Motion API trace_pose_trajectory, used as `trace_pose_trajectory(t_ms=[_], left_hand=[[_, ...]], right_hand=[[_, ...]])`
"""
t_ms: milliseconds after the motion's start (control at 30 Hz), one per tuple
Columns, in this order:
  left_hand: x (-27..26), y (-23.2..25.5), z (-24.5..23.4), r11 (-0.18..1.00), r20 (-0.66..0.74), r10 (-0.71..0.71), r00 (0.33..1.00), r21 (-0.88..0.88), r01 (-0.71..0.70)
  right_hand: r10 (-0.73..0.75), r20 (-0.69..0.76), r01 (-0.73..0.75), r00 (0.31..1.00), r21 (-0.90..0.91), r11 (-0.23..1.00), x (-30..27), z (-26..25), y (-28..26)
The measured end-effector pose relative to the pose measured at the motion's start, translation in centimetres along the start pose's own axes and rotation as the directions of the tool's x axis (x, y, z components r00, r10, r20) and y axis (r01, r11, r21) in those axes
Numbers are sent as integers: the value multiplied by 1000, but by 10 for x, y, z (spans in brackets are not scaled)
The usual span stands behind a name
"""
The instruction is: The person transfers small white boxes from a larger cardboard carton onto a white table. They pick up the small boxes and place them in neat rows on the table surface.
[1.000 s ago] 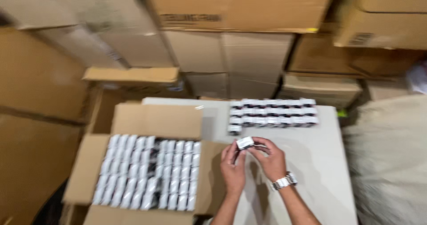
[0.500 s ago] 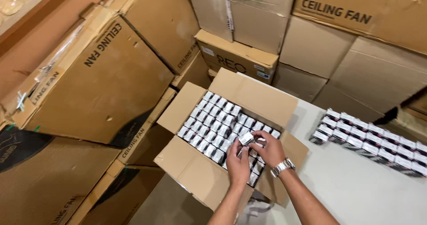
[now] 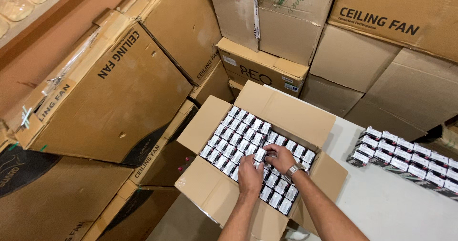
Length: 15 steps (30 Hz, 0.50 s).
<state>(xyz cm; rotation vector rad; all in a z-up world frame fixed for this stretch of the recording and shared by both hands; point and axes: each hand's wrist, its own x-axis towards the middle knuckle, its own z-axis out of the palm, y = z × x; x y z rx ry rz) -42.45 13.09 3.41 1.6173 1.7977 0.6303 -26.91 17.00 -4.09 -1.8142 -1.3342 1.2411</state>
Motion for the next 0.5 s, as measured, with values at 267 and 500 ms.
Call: trace_pose_trajectory(t_ms=[267,500], left_hand=[[21,-17,23,957,210,145,967,218,-191],[7,18,32,935,134,250,959,223,-275]], right_hand=[[-67,-91,91,994,297,951,14,40,51],[-41,-246,164,968,502,849,-42,-16,13]])
